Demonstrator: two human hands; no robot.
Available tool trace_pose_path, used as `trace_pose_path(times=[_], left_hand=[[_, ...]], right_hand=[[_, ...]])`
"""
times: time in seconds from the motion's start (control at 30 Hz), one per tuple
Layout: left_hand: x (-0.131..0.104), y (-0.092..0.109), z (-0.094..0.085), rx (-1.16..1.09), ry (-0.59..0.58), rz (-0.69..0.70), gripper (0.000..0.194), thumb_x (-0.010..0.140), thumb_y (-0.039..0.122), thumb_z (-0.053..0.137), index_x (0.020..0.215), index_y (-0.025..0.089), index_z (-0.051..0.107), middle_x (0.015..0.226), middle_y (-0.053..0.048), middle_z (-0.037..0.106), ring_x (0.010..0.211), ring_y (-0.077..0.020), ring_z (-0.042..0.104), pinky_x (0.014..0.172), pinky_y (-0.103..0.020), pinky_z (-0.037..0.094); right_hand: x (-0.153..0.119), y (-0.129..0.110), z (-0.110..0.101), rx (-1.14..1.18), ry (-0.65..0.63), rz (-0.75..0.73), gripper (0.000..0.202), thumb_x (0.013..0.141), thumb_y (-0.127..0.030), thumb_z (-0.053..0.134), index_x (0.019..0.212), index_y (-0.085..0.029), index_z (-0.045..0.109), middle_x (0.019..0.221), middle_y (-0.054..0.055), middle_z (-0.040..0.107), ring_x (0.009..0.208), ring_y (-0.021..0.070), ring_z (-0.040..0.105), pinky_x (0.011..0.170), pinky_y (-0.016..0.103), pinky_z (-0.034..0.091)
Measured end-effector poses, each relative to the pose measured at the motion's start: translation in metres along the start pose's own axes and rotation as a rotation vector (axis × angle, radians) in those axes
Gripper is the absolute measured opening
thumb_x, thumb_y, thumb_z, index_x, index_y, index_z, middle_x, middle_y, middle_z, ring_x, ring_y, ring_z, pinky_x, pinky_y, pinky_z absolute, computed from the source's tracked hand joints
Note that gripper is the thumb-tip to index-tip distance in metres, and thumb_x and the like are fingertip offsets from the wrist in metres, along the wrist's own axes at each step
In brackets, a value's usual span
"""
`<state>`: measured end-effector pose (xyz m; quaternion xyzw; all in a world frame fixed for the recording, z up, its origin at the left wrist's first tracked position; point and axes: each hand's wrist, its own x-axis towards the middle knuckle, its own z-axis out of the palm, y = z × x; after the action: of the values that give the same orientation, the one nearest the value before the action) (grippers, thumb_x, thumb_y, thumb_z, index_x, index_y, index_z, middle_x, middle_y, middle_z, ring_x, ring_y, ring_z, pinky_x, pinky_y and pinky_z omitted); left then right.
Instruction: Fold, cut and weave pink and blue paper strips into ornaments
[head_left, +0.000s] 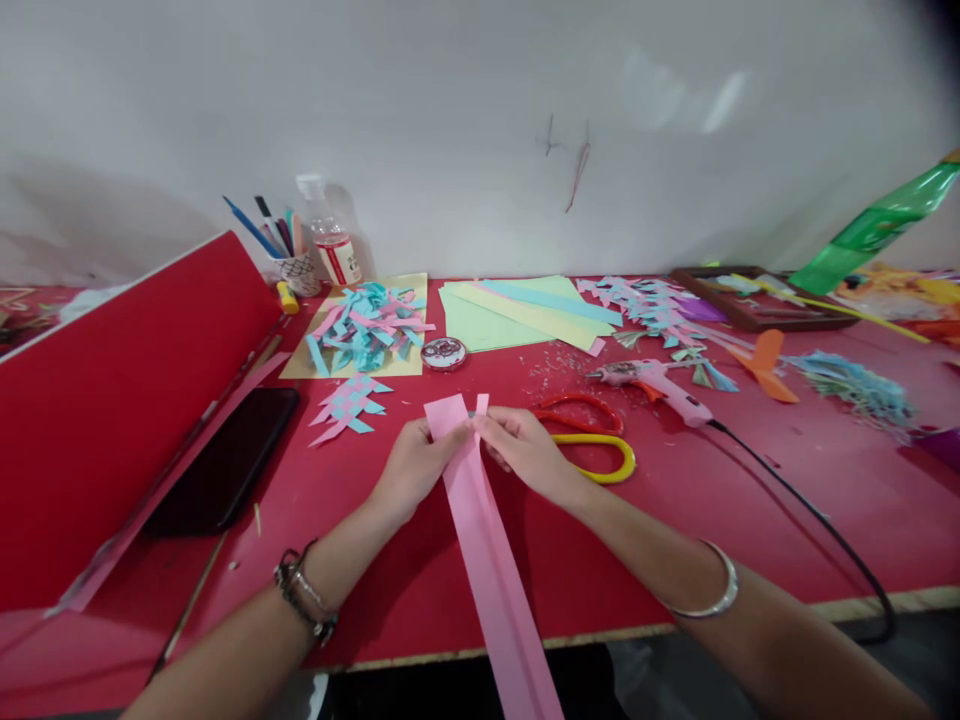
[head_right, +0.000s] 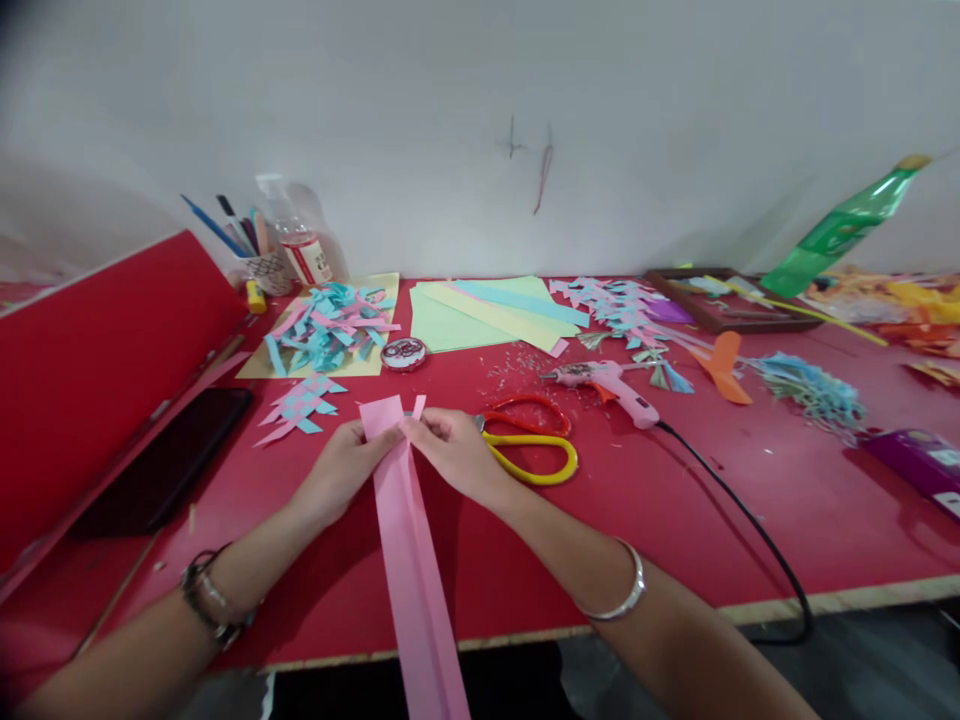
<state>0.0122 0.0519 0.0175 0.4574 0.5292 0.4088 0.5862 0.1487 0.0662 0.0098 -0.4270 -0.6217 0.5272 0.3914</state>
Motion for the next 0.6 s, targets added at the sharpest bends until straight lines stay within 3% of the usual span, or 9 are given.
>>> trace_pose_path(times=[0.23, 0.43, 0.5, 0.6], left_hand=[[0.0019, 0.0004, 0.0005, 0.059, 0.106, 0.047, 0.036, 0.059, 0.047, 0.065, 0.054, 0.013, 0.055, 0.051, 0.003, 0.053, 0.044, -0.0071, 0.044, 0.04, -0.018, 0.032], [0.0046, -0.0037, -0.0016, -0.006, 0.135, 0.063, 0.036, 0.059, 0.047, 0.065, 0.065, 0.012, 0.061, 0.056, -0.001, 0.06, 0.048, -0.01, 0.05, 0.045, -0.02, 0.037], [0.0047, -0.0031, -0.0021, -0.057, 0.109, 0.047, 0.037, 0.062, 0.047, 0.063, 0.072, 0.012, 0.063, 0.062, -0.002, 0.063, 0.052, -0.0116, 0.053, 0.049, -0.021, 0.041], [0.003, -0.0015, -0.0013, -0.082, -0.03, -0.015, 0.033, 0.065, 0.043, 0.063, 0.076, 0.013, 0.065, 0.07, -0.004, 0.066, 0.06, -0.0136, 0.058, 0.058, -0.024, 0.045]], right_hand=[[-0.0026, -0.0005, -0.0001, -0.002, -0.082, -0.031, 0.031, 0.078, -0.034, 0.045, 0.052, -0.018, 0.037, 0.043, -0.008, 0.034, 0.037, 0.0042, 0.031, 0.038, 0.019, 0.024], [-0.0017, 0.0021, -0.0009, 0.004, -0.057, 0.017, 0.029, 0.075, -0.028, 0.043, 0.049, -0.018, 0.036, 0.039, -0.008, 0.037, 0.033, 0.0039, 0.032, 0.035, 0.018, 0.024], [-0.0007, 0.0027, -0.0006, 0.032, -0.01, 0.046, 0.027, 0.075, -0.027, 0.043, 0.05, -0.018, 0.038, 0.039, -0.008, 0.037, 0.033, 0.0037, 0.032, 0.034, 0.017, 0.025], [0.001, 0.0025, -0.0007, 0.067, 0.089, 0.036, 0.026, 0.075, -0.029, 0.043, 0.052, -0.018, 0.04, 0.041, -0.008, 0.037, 0.035, 0.0038, 0.032, 0.036, 0.017, 0.026]])
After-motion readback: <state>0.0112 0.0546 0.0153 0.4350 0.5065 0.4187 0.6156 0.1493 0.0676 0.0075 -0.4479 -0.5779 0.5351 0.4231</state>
